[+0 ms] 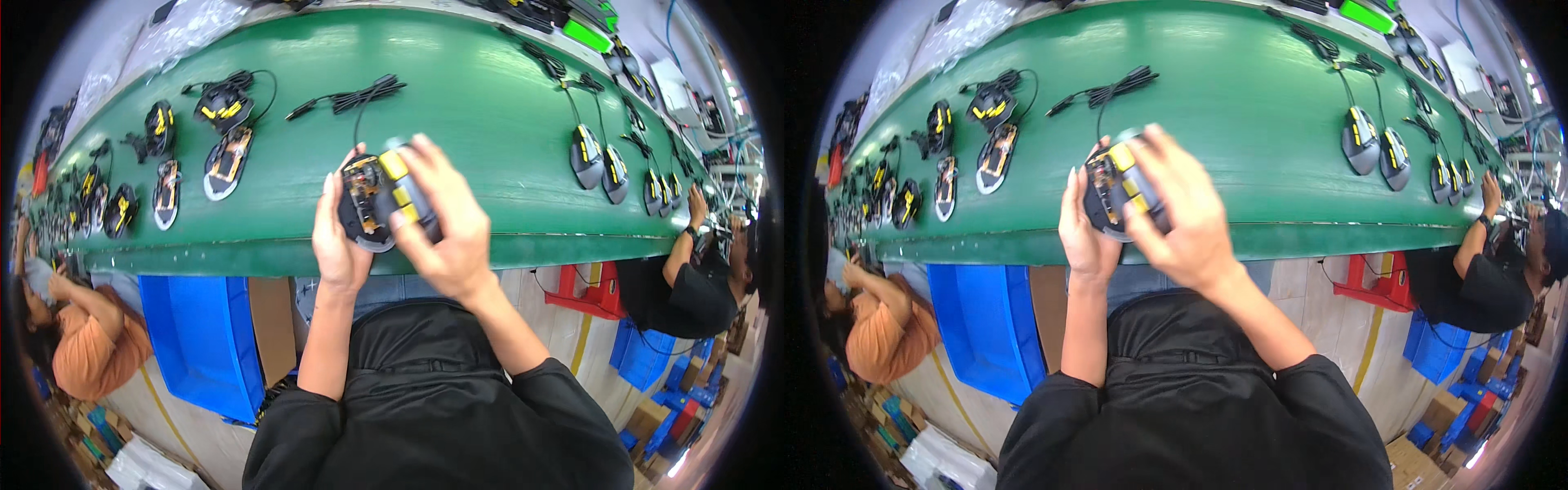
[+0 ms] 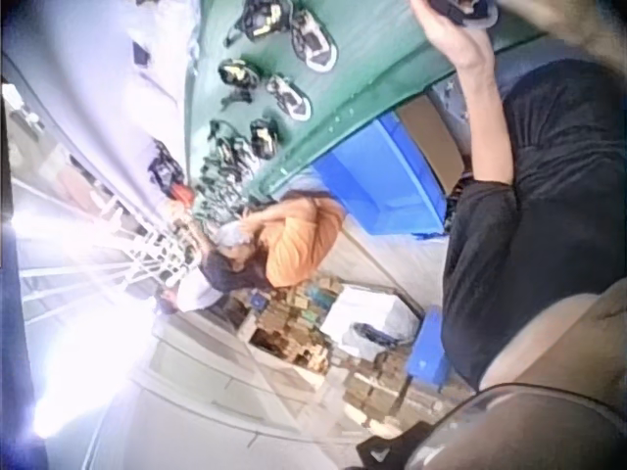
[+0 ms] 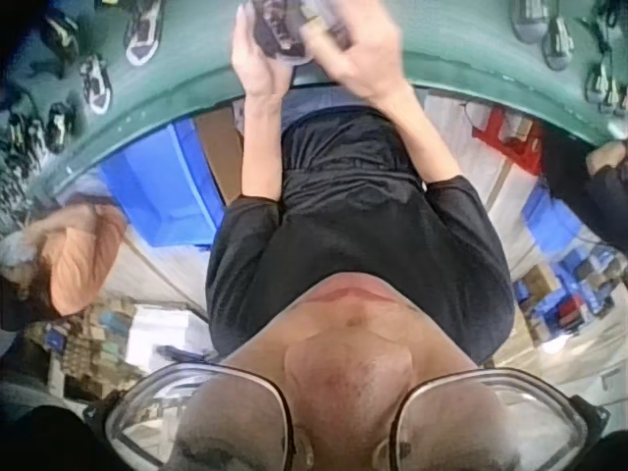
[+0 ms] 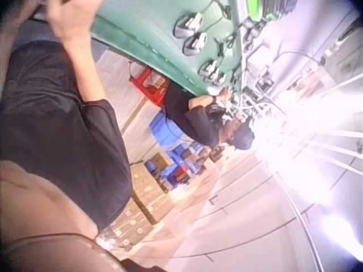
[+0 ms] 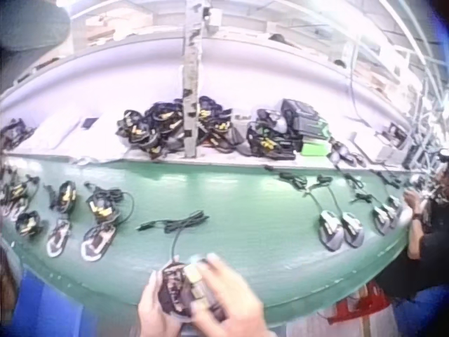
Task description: The person assembles computer mice on an assembly line by fitting wires and circuit boards into the mouse bases, snapping the top shells onto the bases by hand, and placing the assembled mice back onto the conveyor belt.
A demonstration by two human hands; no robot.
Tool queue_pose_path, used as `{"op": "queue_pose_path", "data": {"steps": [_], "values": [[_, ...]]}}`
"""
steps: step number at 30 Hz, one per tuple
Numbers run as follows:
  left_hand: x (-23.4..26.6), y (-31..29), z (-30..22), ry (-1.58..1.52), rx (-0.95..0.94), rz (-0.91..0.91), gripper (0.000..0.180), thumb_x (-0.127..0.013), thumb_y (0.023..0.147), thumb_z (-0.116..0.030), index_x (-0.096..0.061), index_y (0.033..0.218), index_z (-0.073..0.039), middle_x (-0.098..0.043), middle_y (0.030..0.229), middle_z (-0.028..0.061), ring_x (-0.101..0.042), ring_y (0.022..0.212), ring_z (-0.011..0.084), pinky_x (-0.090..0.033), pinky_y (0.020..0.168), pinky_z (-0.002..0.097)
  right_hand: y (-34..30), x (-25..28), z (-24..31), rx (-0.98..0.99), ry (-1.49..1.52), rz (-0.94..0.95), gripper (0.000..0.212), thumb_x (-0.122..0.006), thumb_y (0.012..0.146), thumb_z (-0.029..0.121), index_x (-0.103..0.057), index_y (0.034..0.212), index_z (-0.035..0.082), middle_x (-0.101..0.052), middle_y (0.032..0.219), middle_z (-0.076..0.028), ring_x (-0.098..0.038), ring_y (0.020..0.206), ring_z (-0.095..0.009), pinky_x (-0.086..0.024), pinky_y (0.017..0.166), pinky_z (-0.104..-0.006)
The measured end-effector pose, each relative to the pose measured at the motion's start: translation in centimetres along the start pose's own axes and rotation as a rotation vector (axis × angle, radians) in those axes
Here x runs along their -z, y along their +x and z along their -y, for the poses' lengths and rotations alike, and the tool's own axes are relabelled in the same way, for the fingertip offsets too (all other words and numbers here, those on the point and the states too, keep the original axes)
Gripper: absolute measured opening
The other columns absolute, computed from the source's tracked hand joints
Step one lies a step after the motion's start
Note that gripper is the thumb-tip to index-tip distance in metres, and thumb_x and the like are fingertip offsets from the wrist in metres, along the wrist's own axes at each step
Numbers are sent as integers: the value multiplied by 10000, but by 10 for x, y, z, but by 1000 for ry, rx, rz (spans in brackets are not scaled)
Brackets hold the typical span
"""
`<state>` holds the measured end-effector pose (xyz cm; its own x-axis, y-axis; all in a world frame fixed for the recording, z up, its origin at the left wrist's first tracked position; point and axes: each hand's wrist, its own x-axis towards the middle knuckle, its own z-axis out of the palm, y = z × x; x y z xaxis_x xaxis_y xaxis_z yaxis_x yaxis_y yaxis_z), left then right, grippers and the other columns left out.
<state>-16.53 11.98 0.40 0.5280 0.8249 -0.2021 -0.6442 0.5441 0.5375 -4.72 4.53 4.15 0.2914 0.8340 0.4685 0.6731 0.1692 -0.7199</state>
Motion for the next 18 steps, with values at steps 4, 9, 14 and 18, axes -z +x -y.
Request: {"op": "queue_pose_path", "data": {"steps": [4,9,14,18], "values": [[-5,-7,-3,47,-46,-62,541,-238,1060,-379,-400,1408,1,-507,1374,144,-492,1270,256,-369,1096,406,-7,-37,2,48,45,85,610,-673,779,67,-504,1363,21,-440,1413,-264,-448,1281,-436,-391,1063,-463],[7,-5,-2,28,-11,78,525,-226,1062,-320,-317,1470,-2,-457,1416,220,-456,1313,327,-372,1105,455,-14,-35,5,71,-77,108,609,-713,779,112,-523,1352,34,-459,1401,-248,-482,1225,-460,-411,1031,-487],[9,-5,-6,179,6,0,506,-318,1063,-306,-343,1456,11,-457,1425,210,-481,1297,300,-393,1095,413,-7,-20,-3,-100,172,194,601,-695,781,103,-541,1361,67,-421,1457,-245,-520,1224,-407,-409,1043,-436],[3,-5,-5,-79,-47,103,568,-326,1055,-374,-335,1458,27,-440,1440,210,-432,1339,289,-339,1129,427,-24,-41,7,29,-187,216,707,-716,797,175,-436,1442,99,-286,1530,-239,-444,1312,-401,-391,1065,-447]]}}
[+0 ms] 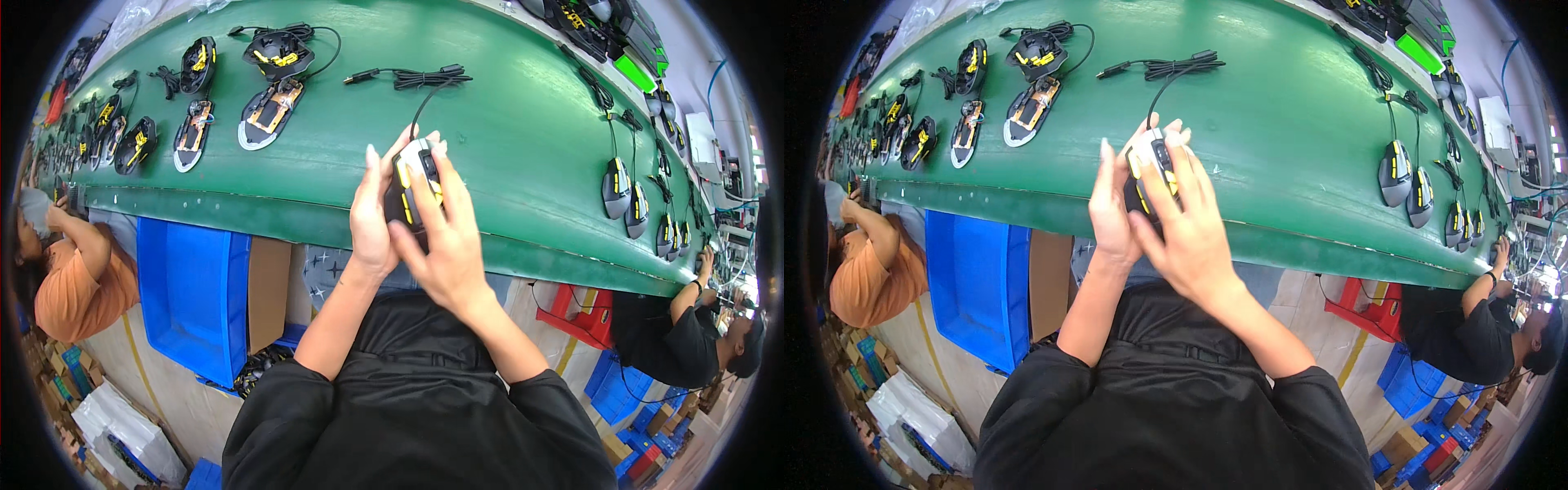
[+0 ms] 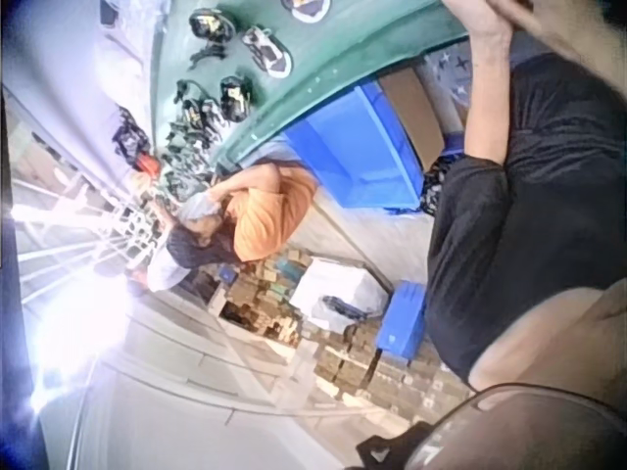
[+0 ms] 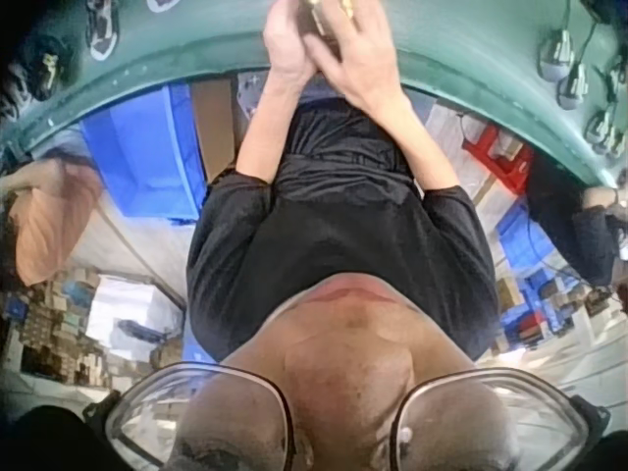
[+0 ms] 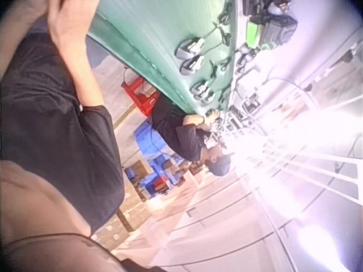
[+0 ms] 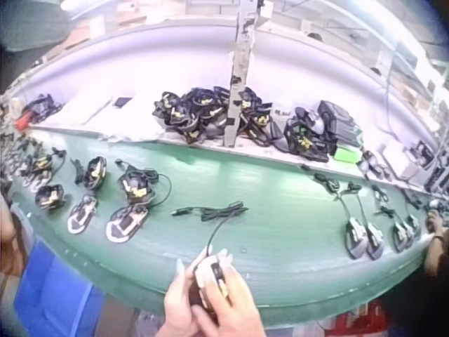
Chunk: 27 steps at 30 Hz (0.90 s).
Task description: The person assembles computer mice on an assembly line by fitting wires and circuit boards into the mouse bases, snapping the top shells onto the bases by hand, and placing the assembled mice back onto the conveyor belt.
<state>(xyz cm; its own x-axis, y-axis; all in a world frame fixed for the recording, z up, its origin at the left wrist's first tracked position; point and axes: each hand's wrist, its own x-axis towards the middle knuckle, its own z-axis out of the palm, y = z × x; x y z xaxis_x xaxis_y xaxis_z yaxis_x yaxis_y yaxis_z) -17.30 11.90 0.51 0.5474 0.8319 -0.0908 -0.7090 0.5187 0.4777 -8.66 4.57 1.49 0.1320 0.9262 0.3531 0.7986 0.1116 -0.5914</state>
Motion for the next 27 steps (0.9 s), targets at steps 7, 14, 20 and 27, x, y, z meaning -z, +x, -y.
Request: {"op": "queue_pose_path", "data": {"steps": [7,14,20,27], "values": [[-11,-4,0,438,-153,-98,574,-588,954,-229,-374,1409,48,-514,1366,176,-504,1239,216,-395,1045,334,10,14,-1,-85,286,85,784,-703,815,173,-323,1484,21,-212,1545,-273,-374,1344,-471,-393,1066,-442],[5,-7,-9,522,-156,5,380,-697,839,-82,-598,1183,44,-653,1136,111,-611,1033,164,-476,919,312,18,39,-2,-580,993,-135,626,-694,867,24,-408,1421,-26,-533,1364,-181,-623,1051,-174,-498,918,-293],[1,-5,-34,923,-408,206,304,-753,788,-79,-680,1073,-1,-669,1038,104,-621,981,209,-468,899,318,16,47,-17,-357,883,-103,417,-810,703,-30,-681,1099,-43,-699,1075,-113,-638,972,-161,-499,879,-299],[8,-10,-29,825,-439,196,257,-777,781,-102,-675,988,10,-676,1000,114,-620,981,226,-473,893,340,20,50,-12,-110,540,-115,218,-796,734,50,-740,941,7,-731,938,-139,-713,863,-222,-549,779,-307]]}}
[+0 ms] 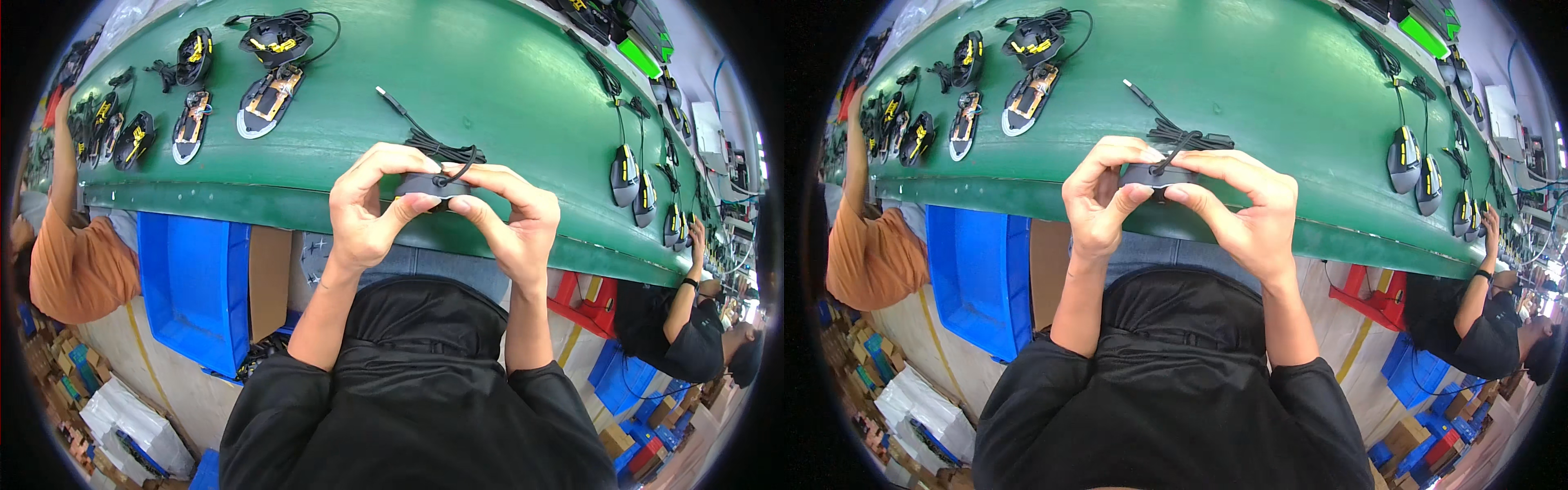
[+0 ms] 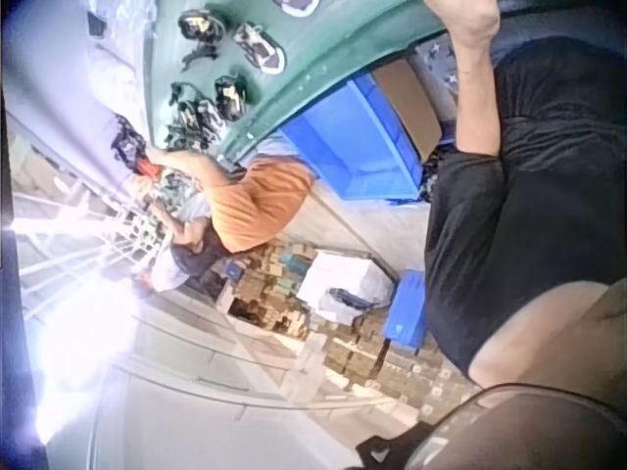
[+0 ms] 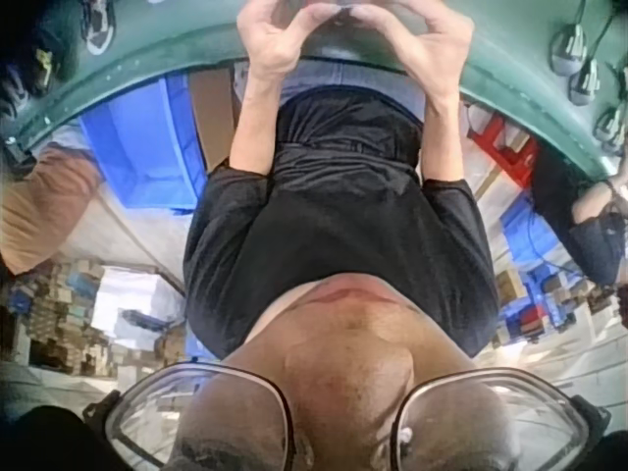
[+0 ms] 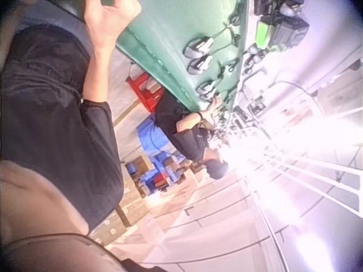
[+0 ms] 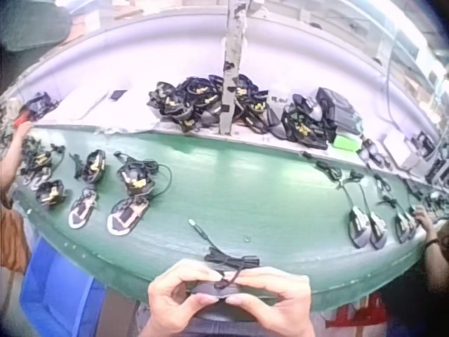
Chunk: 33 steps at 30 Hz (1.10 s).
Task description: The person assembles computer mice on an assembly line by fitting wires and circuit boards into the mouse bases, snapping the top shells onto the bases by hand, and placing the assembled mice back onto the conveyor belt.
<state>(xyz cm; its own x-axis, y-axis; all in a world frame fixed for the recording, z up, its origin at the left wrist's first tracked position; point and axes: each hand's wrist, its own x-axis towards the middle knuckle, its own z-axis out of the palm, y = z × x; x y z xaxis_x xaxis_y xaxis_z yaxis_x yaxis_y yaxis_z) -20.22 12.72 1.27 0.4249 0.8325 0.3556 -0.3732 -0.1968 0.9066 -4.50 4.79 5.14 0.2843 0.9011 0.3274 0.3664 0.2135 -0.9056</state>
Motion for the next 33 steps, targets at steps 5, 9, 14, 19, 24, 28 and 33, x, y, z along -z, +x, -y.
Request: {"op": "queue_pose_path", "data": {"steps": [5,9,14,19,24,28,33], "values": [[4,1,1,-121,43,-17,259,-758,821,-98,-652,1011,44,-655,1033,114,-608,990,216,-462,903,333,4,-10,7,126,-171,-56,207,-803,730,69,-745,923,21,-733,920,-120,-718,844,-227,-551,765,-286],[7,4,8,-657,333,-200,288,-635,950,-224,-589,1096,20,-627,1084,99,-600,1009,185,-471,919,346,11,-18,4,19,-208,-25,361,-845,702,145,-718,1010,9,-722,979,-125,-708,893,-232,-542,796,-298],[-1,0,9,-854,487,-252,351,-515,1012,-324,-511,1186,-20,-608,1075,76,-585,1025,169,-474,929,354,-3,-19,1,-93,-97,9,496,-876,675,209,-683,1071,-20,-723,987,-136,-708,885,-222,-541,796,-310],[-5,2,7,-770,462,-164,400,-711,885,-282,-517,1123,-26,-591,1019,55,-587,983,157,-493,866,325,-5,-17,5,-28,-190,-18,478,-872,684,192,-682,1069,-19,-726,954,-142,-712,849,-209,-547,777,-307],[-5,8,7,-401,472,-175,316,-714,829,-123,-555,1080,-14,-598,957,43,-587,897,123,-475,825,274,-5,-17,2,-375,203,3,444,-862,717,160,-681,1070,-40,-716,916,-73,-648,810,-97,-521,750,-248],[-7,7,17,-361,341,-91,437,-443,984,-286,-486,1251,58,-643,1114,168,-615,1020,217,-461,912,366,30,24,-6,-493,371,-68,354,-805,790,199,-693,1020,-45,-697,894,-48,-616,775,-66,-483,669,-217],[-2,3,21,-166,311,102,443,-399,999,-298,-553,1155,86,-664,1054,227,-651,965,281,-495,891,376,61,101,4,-247,162,-563,421,-768,826,221,-653,1142,-31,-705,969,-75,-643,868,-109,-456,813,-236]]}}
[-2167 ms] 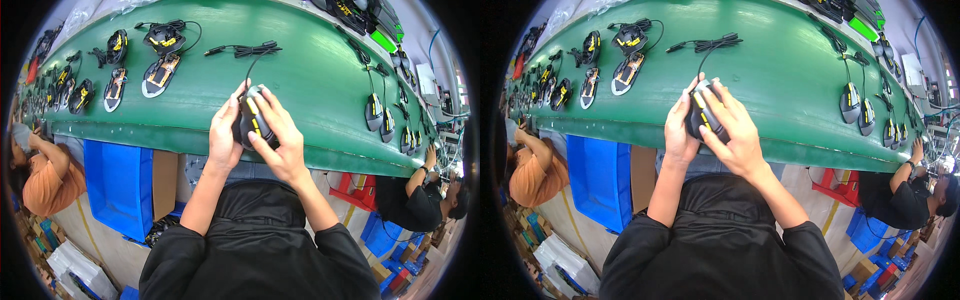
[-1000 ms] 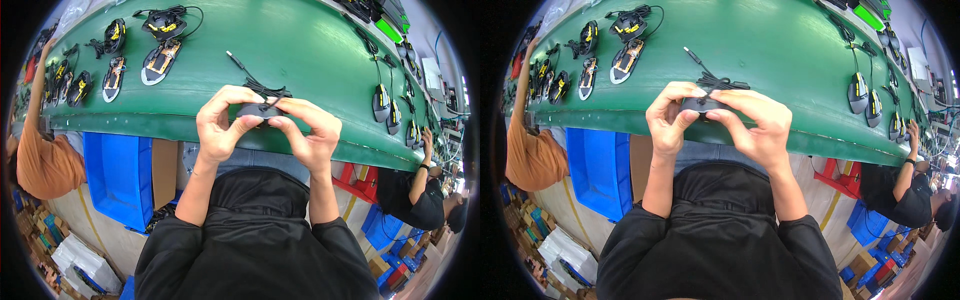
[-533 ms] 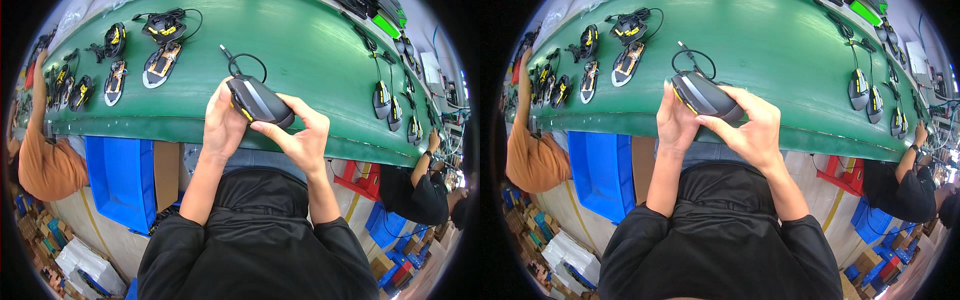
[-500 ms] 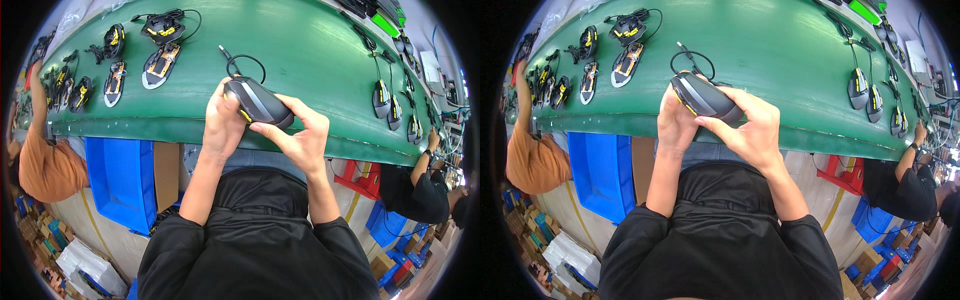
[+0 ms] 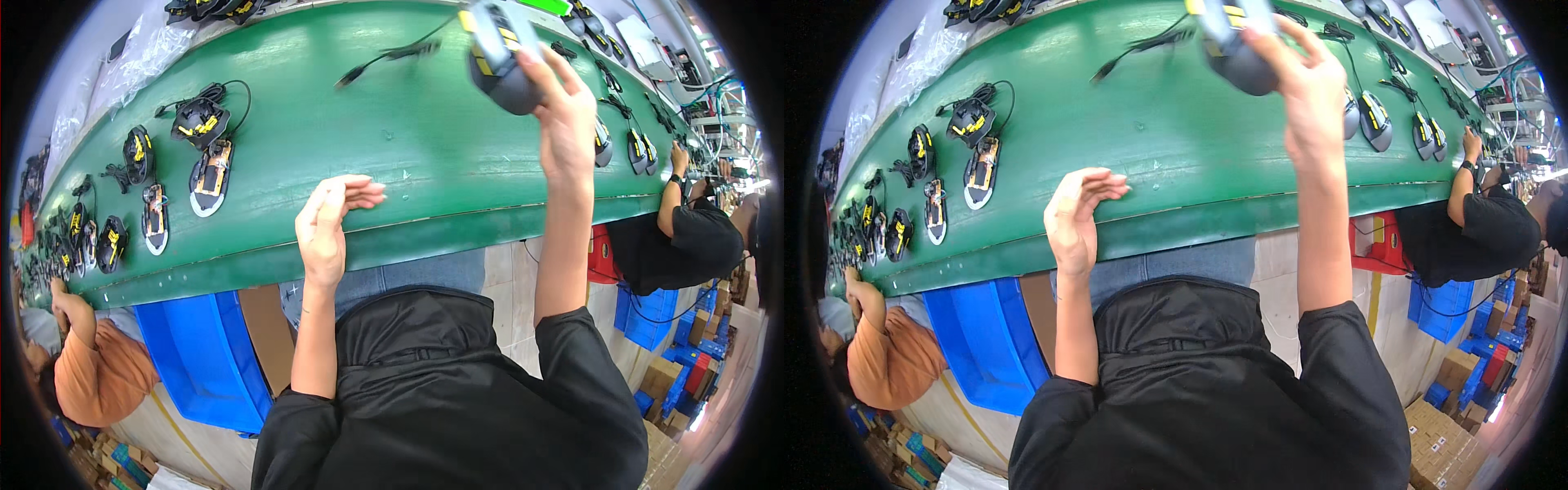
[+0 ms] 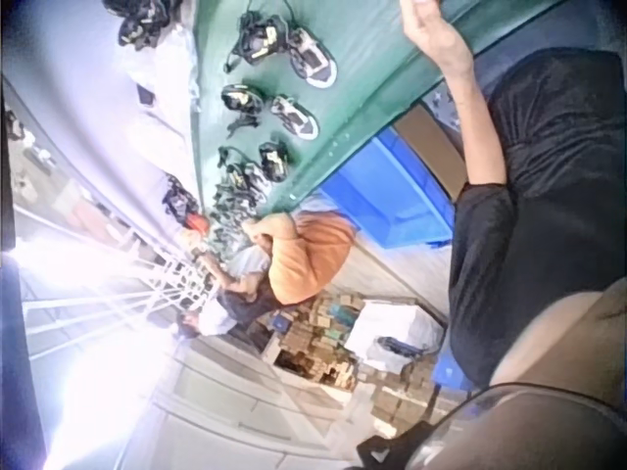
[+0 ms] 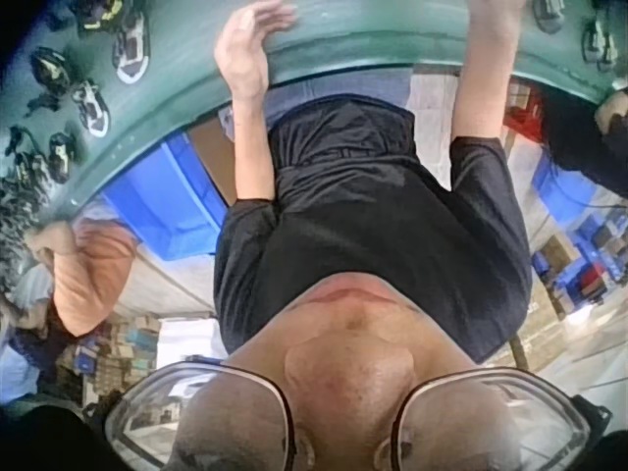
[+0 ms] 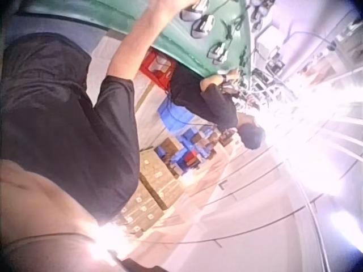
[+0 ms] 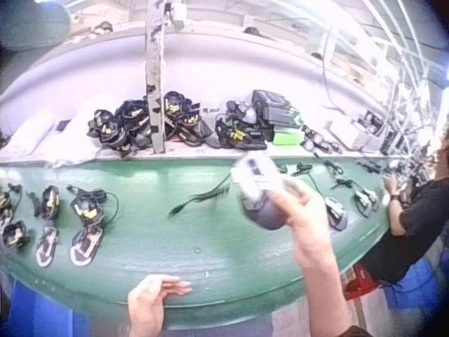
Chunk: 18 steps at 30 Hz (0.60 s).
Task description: The person assembles computer mice on an assembly line by fitting wires and circuit boards into the mouse bases, snapping the top shells onto the bases by hand, and placing the assembled mice back onto the conveyor belt.
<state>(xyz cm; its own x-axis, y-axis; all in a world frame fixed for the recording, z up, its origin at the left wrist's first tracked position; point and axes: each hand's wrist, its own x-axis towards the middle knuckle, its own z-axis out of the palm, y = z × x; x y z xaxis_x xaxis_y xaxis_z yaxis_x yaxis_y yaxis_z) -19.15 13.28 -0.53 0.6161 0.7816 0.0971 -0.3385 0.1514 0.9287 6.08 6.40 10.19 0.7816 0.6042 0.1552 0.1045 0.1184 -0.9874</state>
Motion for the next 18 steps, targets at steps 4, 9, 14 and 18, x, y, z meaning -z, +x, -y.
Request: {"op": "queue_pose_path", "data": {"steps": [4,9,14,18], "values": [[-2,1,1,-40,23,-62,258,-468,1008,-131,-626,1038,71,-692,938,174,-667,834,223,-526,810,330,13,66,-60,-79,-304,-329,563,-793,799,304,-627,1205,-49,-694,1010,-123,-624,981,-171,-433,923,-283],[3,-2,2,60,34,-50,250,-473,1004,-122,-627,1034,73,-689,936,169,-666,834,220,-525,799,333,0,80,-79,22,-1115,-401,321,-669,898,328,-736,1043,49,-700,1042,-187,-675,954,-296,-486,870,-343],[-1,0,-1,68,78,-56,234,-489,1006,-121,-641,1036,54,-696,914,137,-661,827,183,-519,799,298,-8,79,-88,104,-1143,-341,431,-677,885,338,-670,1173,17,-683,1052,-225,-653,962,-374,-484,867,-414],[3,-5,-6,-14,47,-113,218,-503,1001,-116,-643,1034,48,-694,911,121,-660,819,175,-519,796,296,-16,83,-96,147,-1383,-275,643,-701,847,436,-568,1306,5,-656,1024,-297,-644,939,-424,-483,834,-439]]}}
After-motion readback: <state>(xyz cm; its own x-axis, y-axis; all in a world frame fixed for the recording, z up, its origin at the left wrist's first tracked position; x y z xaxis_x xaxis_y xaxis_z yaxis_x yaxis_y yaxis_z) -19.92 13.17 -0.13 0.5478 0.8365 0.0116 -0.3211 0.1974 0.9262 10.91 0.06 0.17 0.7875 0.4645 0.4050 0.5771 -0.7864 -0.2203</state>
